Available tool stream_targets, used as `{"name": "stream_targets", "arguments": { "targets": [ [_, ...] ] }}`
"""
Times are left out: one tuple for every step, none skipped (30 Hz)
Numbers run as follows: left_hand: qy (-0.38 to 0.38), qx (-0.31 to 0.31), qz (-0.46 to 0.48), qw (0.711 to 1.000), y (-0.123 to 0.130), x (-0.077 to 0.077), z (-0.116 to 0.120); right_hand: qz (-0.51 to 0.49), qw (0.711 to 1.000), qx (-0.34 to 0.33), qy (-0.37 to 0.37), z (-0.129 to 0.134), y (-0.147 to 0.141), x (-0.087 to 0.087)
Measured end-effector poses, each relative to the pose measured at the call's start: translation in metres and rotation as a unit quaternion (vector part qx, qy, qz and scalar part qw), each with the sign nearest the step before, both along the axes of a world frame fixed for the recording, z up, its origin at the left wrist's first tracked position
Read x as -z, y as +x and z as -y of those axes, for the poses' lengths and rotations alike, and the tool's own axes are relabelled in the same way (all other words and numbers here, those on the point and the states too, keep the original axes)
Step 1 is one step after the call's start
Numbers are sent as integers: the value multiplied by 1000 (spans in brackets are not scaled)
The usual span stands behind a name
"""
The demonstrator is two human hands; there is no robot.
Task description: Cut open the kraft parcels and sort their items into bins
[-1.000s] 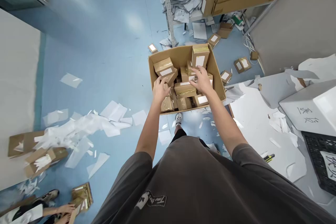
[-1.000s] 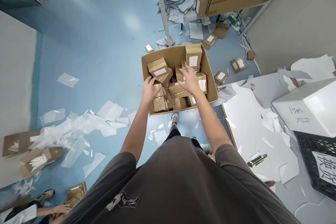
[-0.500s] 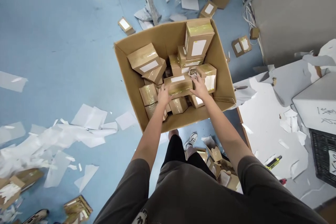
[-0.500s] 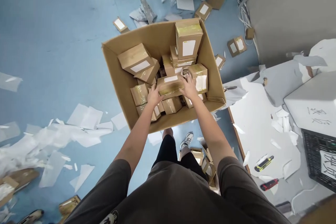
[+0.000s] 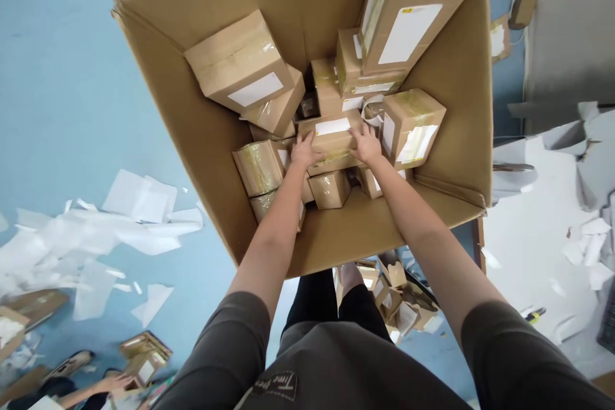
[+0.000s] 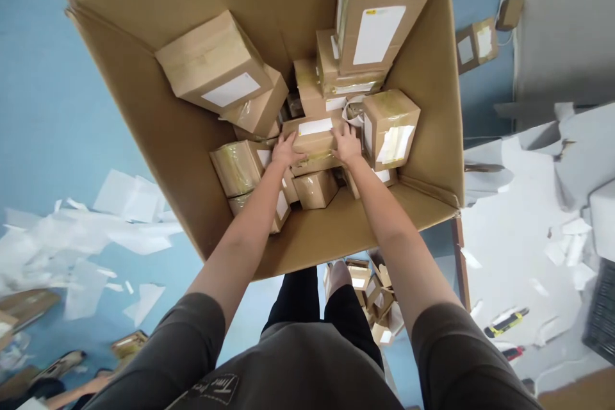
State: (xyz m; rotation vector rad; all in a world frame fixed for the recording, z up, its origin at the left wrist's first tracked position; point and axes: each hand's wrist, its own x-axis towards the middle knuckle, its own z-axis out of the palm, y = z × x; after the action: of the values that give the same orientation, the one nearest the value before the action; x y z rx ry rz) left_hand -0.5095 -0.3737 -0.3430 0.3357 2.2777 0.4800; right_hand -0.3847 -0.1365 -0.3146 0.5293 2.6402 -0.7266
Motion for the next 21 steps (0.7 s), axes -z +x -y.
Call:
{"name": "stream_targets", "arguments": {
  "targets": [
    [7, -4, 3, 1000, 2, 3, 1, 2, 1000, 11, 2, 0, 2, 5],
    [14, -7, 6, 1000, 6, 4, 3, 2, 1000, 19, 1, 0, 4, 8],
    [19, -9, 8, 1000, 10, 3, 4, 3, 1000, 24, 0, 1, 6, 9],
    [21, -12, 9, 1000, 14, 0, 4, 5, 1000, 26, -1, 3, 7, 10],
    [18, -15, 8, 1000, 19, -4, 5, 8, 1000, 26, -1, 5, 9, 9],
    [11, -19, 2, 1000, 25, -9, 5, 11, 1000, 26, 0, 8, 10, 8],
    [3, -23, -9, 1000, 30, -15, 6, 10, 1000, 25, 2, 11, 12, 6],
    [-3, -26, -21, 999, 35, -21, 6, 5, 1000, 23, 4, 14, 14, 2],
    [-6, -29, -34, 999, 41, -28, 7, -3, 1000, 20, 6, 18, 16, -2],
    [-6, -30, -45, 999, 45, -35, 8, -13, 1000, 17, 9, 21, 18, -7],
    [-3, -30, -53, 998, 50, -41, 9, -24, 1000, 12, 12, 24, 20, -13],
    [1, -30, -60, 998, 53, -49, 11, -34, 999, 5, 15, 26, 21, -20],
    [6, -31, -68, 997, 56, -56, 13, -44, 999, -2, 18, 29, 23, -28],
    [13, -32, -78, 996, 58, -64, 15, -53, 998, -9, 20, 30, 23, -38],
    [20, -32, -92, 995, 60, -73, 18, -61, 998, -16, 22, 32, 23, -49],
    [28, -32, -108, 993, 61, -83, 20, -68, 997, -22, 26, 33, 23, -61],
    [34, -31, -125, 991, 61, -94, 22, -75, 996, -26, 30, 34, 22, -74],
    [37, -30, -141, 989, 61, -107, 24, -81, 996, -27, 35, 35, 21, -88],
    [38, -29, -156, 987, 61, -122, 25, -86, 995, -26, 42, 36, 21, -103],
    [36, -27, -167, 985, 61, -138, 26, -91, 994, -24, 49, 38, 21, -118],
    [34, -25, -177, 983, 61, -156, 26, -96, 994, -20, 57, 39, 21, -134]
  ]
}}
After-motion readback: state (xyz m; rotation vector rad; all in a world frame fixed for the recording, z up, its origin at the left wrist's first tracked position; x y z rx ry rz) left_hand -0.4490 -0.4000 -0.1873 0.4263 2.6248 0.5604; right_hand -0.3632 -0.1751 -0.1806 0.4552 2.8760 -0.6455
